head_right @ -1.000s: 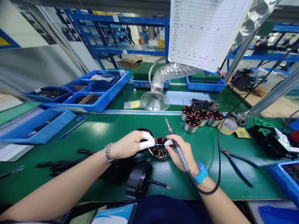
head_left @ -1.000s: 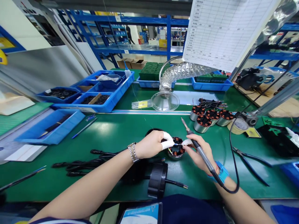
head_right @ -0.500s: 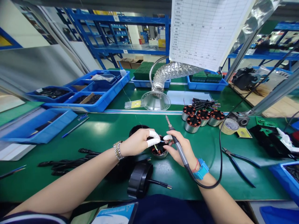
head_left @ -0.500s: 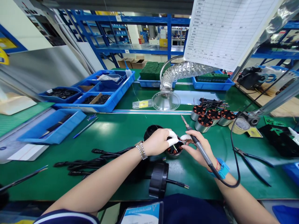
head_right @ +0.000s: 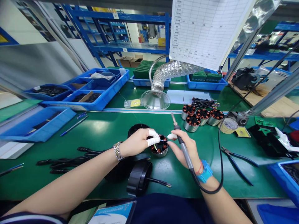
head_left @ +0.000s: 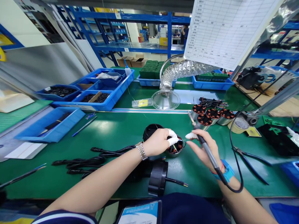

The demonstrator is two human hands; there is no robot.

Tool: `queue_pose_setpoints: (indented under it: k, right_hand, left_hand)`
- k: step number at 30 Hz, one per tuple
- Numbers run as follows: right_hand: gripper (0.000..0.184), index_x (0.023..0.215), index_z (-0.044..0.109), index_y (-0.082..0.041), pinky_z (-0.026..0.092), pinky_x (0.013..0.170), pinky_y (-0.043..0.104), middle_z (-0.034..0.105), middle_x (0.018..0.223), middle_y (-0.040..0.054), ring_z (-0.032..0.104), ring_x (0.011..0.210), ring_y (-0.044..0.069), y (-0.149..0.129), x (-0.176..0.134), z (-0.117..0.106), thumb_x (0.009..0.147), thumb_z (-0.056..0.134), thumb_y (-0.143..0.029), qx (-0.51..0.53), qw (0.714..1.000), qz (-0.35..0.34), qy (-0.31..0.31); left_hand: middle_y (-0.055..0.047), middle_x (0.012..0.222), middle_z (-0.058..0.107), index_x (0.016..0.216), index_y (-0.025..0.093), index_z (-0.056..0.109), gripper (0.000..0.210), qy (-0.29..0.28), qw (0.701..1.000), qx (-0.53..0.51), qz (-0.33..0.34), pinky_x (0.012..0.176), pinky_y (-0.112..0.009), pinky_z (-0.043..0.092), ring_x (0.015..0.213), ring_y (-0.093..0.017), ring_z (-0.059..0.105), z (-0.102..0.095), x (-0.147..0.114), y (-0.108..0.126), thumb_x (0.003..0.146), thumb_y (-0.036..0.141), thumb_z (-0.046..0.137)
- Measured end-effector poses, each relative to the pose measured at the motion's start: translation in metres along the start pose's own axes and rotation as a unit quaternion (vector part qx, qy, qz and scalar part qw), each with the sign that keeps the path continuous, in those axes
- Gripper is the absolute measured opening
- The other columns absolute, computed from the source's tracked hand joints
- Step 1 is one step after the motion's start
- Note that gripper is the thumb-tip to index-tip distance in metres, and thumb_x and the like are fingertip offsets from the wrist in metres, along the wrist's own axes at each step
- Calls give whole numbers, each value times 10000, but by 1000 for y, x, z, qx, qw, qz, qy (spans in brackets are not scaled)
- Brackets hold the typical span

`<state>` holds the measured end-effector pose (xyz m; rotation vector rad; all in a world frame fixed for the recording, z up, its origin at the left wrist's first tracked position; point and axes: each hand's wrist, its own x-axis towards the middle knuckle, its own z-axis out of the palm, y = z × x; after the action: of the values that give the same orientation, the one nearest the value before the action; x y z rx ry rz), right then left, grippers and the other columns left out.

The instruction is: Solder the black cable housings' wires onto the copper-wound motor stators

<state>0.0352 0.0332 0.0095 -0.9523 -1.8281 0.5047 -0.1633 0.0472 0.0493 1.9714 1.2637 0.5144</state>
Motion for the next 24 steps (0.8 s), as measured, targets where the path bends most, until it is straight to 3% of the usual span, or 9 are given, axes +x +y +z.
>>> queue_pose_setpoints:
  k: [5,10,14,19,24]
  right_hand:
    - [317,1061,509,-235,503,729,247,631,835,2,617,738,120,3,-9,-5,763,607,-192,-11,999,33,2]
    - [279,1040,529,-224,503,668,232,641,830,12,614,681,116,-2,-13,-3,770,597,-215,-18,998,57,10]
    - [231,1048,561,-233,492,612,229,645,756,3,612,643,119,-13,-22,-20,818,541,-223,-50,996,67,39]
    - [296,1081,596,-237,486,647,299,651,883,52,609,757,178,-19,-39,-47,790,562,-191,-75,996,-11,49]
    - [255,988,648,-266,463,638,297,644,860,32,591,752,169,-16,-45,-54,786,556,-140,-17,999,40,32]
  left_hand:
    - [-42,762,653,702,141,641,236,-32,998,52,-10,647,-244,415,686,-158,576,-2,6,6,788,297,486]
    - [-40,779,659,711,157,648,226,-30,996,84,3,643,-240,409,701,-162,578,2,6,9,784,287,479]
    - [-39,793,667,695,160,643,213,-30,995,93,-5,658,-248,412,718,-170,586,2,7,9,775,279,485]
    - [-37,795,670,699,161,646,210,-31,996,82,-18,648,-248,417,706,-168,591,2,8,8,771,283,490]
    - [-27,749,657,661,158,629,229,-33,996,77,-22,603,-242,406,655,-155,579,3,8,7,775,295,484]
